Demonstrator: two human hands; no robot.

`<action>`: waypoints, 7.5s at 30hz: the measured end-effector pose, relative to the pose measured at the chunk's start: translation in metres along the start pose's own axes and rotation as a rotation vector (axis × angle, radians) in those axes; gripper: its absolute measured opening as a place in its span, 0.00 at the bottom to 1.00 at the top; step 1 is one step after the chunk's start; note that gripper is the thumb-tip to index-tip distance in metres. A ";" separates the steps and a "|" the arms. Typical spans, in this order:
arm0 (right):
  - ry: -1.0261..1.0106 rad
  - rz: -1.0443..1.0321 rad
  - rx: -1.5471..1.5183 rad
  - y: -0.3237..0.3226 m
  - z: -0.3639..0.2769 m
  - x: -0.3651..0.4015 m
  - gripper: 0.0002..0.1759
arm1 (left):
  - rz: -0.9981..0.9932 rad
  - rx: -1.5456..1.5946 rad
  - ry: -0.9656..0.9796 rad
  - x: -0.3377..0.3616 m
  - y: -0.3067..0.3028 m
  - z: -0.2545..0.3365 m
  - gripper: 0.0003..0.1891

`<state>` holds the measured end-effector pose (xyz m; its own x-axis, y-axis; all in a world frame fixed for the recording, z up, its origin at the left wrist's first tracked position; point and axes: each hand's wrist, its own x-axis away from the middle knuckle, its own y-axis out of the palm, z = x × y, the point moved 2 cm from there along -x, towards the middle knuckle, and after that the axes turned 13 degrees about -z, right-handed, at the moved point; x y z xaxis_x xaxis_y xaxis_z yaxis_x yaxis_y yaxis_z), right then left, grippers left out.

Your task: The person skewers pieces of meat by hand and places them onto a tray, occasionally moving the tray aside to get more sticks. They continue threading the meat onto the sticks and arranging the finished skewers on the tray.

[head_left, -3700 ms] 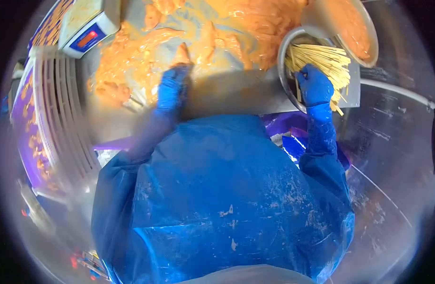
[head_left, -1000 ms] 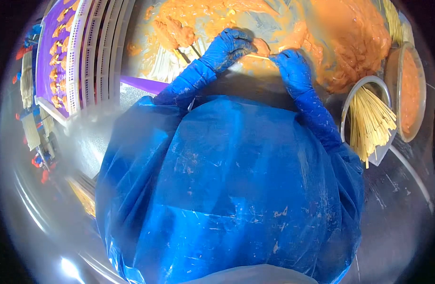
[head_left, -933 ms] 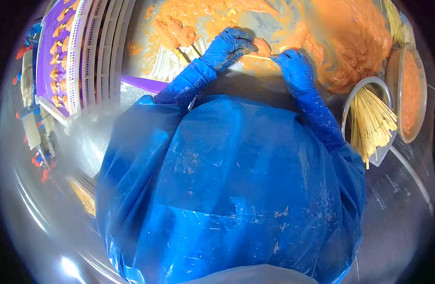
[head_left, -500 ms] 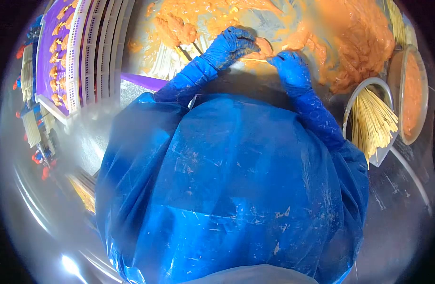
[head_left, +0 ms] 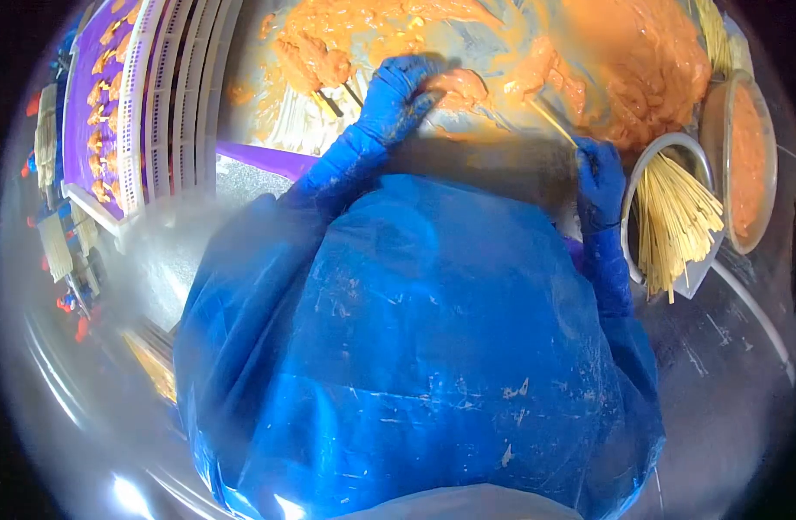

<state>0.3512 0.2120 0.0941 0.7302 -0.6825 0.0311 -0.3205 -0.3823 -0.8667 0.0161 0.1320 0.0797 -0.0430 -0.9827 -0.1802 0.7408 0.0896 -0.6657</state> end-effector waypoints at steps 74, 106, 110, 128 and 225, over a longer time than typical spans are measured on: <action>-0.026 0.122 -0.146 0.037 -0.060 -0.052 0.08 | -0.095 -0.209 0.080 -0.006 0.030 0.009 0.18; 0.026 0.069 -0.155 0.037 -0.079 -0.065 0.06 | 0.103 -0.116 -0.157 0.008 0.017 0.007 0.18; 0.058 0.068 -0.140 0.029 -0.084 -0.062 0.06 | 0.129 -0.028 -0.127 0.005 0.009 0.007 0.17; -0.044 0.043 -0.155 0.026 -0.074 -0.059 0.06 | 0.073 -0.107 -0.127 0.005 0.016 0.001 0.15; -0.033 -0.066 -0.452 0.052 -0.072 -0.086 0.09 | 0.107 -0.154 -0.153 0.004 0.012 -0.014 0.14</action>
<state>0.2282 0.2059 0.0817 0.7743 -0.6302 0.0567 -0.4986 -0.6628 -0.5586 0.0160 0.1317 0.0609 0.1409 -0.9784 -0.1513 0.6246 0.2064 -0.7531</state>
